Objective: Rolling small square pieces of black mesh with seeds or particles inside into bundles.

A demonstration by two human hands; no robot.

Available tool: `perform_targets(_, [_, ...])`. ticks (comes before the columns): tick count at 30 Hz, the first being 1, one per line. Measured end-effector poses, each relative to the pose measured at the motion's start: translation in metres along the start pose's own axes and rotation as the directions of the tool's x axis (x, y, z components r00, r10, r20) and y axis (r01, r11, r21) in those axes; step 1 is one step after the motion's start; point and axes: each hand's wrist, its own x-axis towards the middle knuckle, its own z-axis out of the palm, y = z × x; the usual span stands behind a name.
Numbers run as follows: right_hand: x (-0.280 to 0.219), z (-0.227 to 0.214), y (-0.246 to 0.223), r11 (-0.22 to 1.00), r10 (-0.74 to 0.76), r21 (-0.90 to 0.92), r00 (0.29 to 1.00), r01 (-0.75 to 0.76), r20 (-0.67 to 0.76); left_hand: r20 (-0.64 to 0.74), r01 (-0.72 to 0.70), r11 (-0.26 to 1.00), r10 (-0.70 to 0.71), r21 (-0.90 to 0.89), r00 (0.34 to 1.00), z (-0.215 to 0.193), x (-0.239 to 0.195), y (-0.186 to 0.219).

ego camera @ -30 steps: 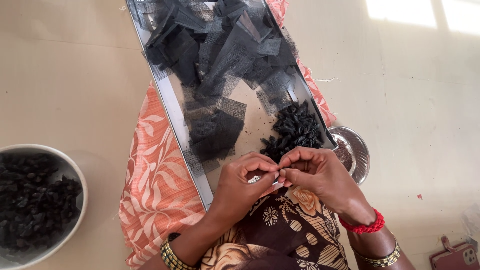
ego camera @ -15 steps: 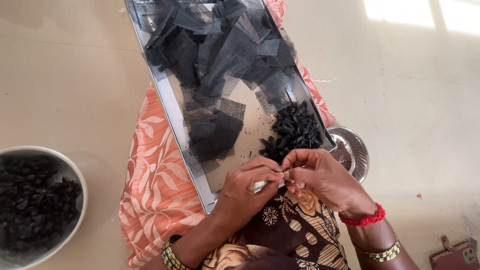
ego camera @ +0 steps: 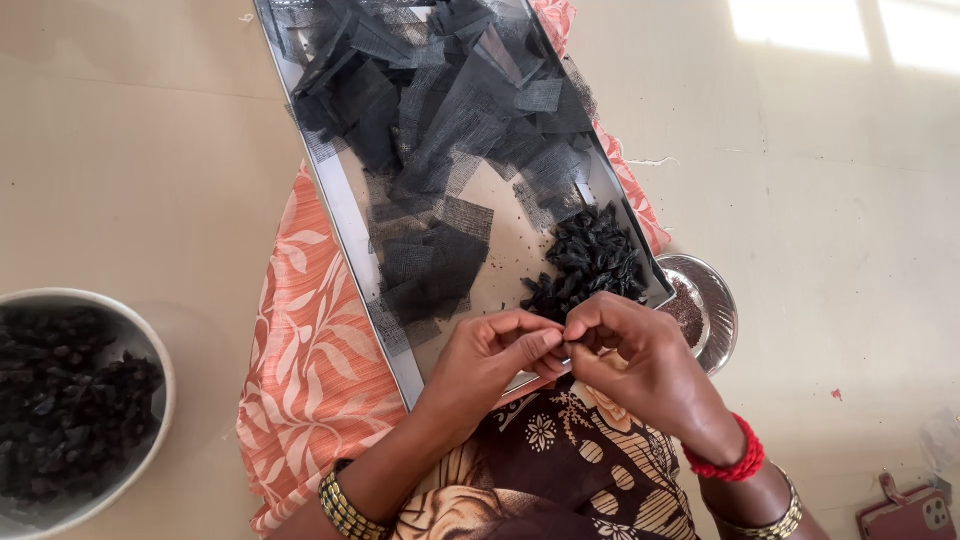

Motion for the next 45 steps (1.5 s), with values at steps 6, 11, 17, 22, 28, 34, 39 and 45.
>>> perform_targets(6, [-0.005,0.002,0.01,0.972,0.211,0.099,0.977,-0.211,0.012,-0.006,0.016,0.999,-0.016,-0.039,1.0,0.0,-0.007,0.001])
perform_targets(11, [-0.005,-0.002,0.02,0.912,0.316,0.257,0.947,-0.321,0.06,0.0,-0.23,0.937,0.238,0.262,0.971,0.004,-0.012,0.002])
perform_targets(17, [-0.009,-0.008,0.033,0.751,0.395,0.514,0.905,-0.415,0.154,0.196,-0.492,0.583,0.497,0.646,0.846,0.011,-0.02,0.008])
perform_targets(22, [-0.009,-0.008,0.038,0.585,0.437,0.676,0.877,-0.447,0.202,0.228,-0.513,0.572,0.496,0.64,0.838,0.007,-0.015,0.001])
perform_targets(28, [-0.008,-0.003,0.023,0.899,0.231,0.393,0.972,-0.195,-0.047,-0.034,0.044,0.997,-0.046,-0.055,0.998,0.002,0.0,0.004])
perform_targets(34, [-0.005,0.003,0.011,0.988,0.14,0.083,0.987,-0.133,-0.075,0.012,0.029,0.994,-0.028,-0.108,1.0,-0.003,-0.003,-0.007])
perform_targets(39, [-0.005,0.003,0.019,0.945,0.266,0.201,0.964,-0.257,-0.022,-0.012,-0.112,0.991,0.113,0.068,0.994,-0.002,-0.009,-0.012])
perform_targets(45, [-0.004,-0.003,0.022,0.812,0.349,0.473,0.934,-0.344,0.08,0.106,-0.463,0.669,0.502,0.582,0.859,0.01,-0.016,0.01])
